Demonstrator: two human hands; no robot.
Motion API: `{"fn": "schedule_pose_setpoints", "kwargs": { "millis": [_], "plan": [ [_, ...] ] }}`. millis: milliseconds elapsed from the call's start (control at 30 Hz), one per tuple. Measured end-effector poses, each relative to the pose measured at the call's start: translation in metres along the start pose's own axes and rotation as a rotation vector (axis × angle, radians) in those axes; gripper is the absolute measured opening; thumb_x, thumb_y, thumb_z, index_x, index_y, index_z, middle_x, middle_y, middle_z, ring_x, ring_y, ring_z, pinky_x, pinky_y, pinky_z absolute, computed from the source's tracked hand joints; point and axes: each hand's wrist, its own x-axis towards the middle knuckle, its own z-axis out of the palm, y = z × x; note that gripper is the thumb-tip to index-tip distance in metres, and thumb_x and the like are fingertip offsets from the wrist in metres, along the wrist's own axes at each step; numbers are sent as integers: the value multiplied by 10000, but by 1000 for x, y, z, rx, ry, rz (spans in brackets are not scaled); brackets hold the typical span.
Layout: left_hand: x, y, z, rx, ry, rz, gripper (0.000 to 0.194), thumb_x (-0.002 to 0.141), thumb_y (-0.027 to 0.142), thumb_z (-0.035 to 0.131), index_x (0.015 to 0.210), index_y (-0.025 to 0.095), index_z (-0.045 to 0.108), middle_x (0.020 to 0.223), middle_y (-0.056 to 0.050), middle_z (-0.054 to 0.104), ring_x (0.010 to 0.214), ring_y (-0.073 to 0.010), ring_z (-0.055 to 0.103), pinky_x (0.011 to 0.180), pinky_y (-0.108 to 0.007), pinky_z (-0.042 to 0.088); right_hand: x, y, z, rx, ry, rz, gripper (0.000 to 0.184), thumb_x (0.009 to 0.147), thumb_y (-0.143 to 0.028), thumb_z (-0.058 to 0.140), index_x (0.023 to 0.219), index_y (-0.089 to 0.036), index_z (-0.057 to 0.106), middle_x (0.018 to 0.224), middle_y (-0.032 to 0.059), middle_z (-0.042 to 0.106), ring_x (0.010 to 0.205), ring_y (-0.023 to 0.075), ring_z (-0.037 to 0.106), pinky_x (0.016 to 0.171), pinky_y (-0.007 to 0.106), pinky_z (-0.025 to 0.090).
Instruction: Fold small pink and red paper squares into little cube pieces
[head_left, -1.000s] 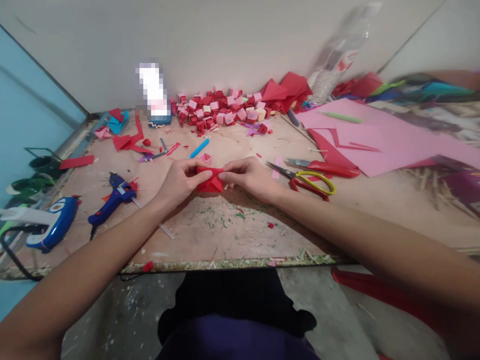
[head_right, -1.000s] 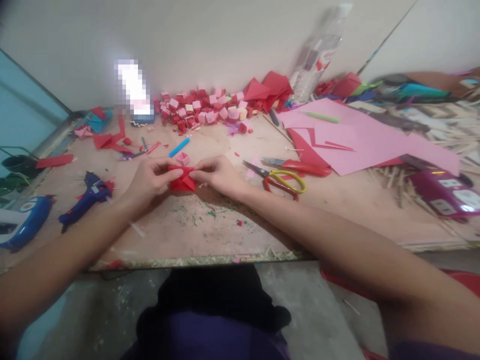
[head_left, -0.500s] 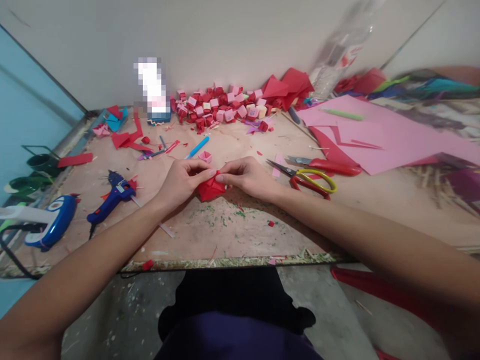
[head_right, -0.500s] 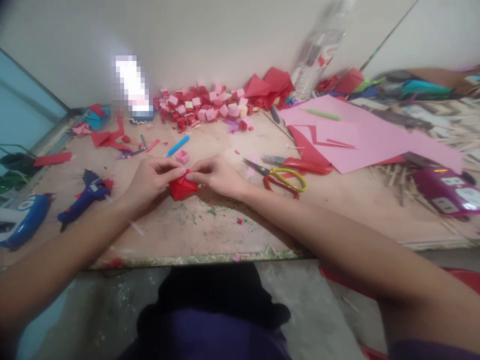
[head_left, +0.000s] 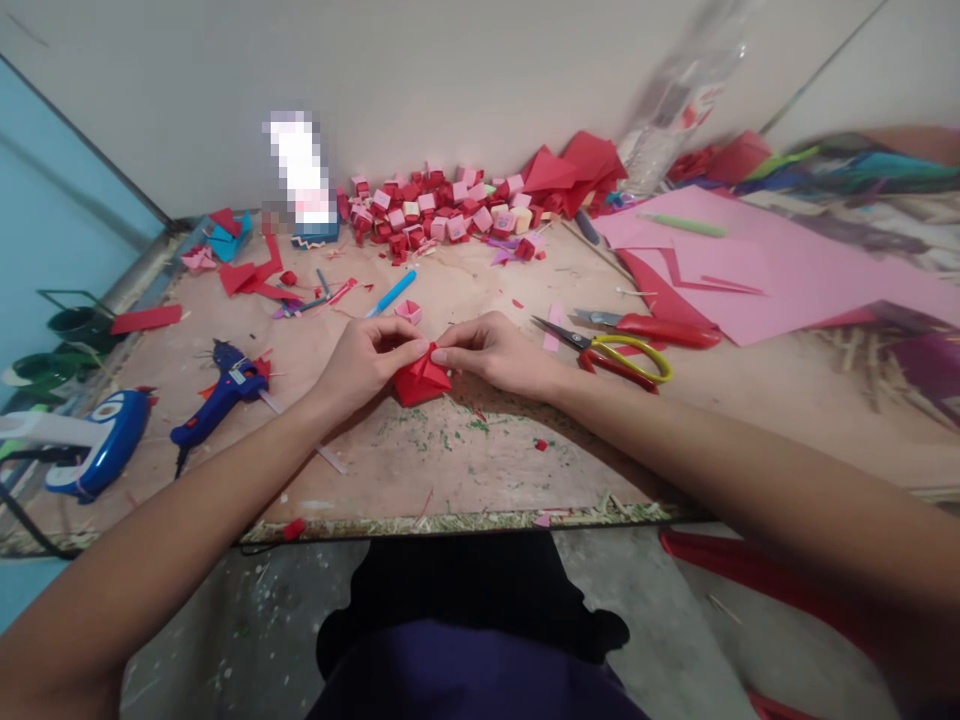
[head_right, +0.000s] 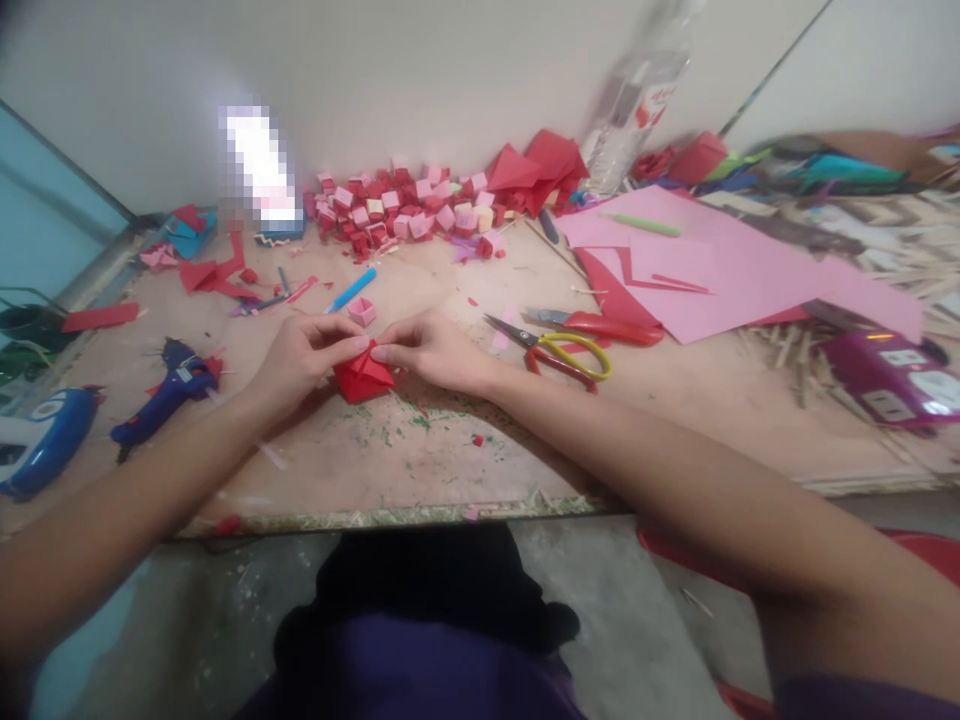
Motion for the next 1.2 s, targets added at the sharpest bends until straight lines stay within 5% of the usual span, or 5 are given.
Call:
{"fn": "schedule_pose_setpoints", "kwargs": {
  "millis": [667,1200],
  "plan": [
    [0,-2,-3,246,-40,201,93,847,256,725,773,200,728,782,-9,751,749,-178,681,764,-348,598,-2,-1,2,-18,3,26,247,930,-384,773,959,-158,869,905,63,825,783,177,655,739,328,488],
    [-2,2,-3,181,-16,115,135,833,315,771,770,196,787,805,-43,787,757,-190,694,736,-327,579,-2,-5,4,46,63,52,176,873,-347,806,859,-174,833,748,26,763,666,148,626,649,304,473]
  ]
}}
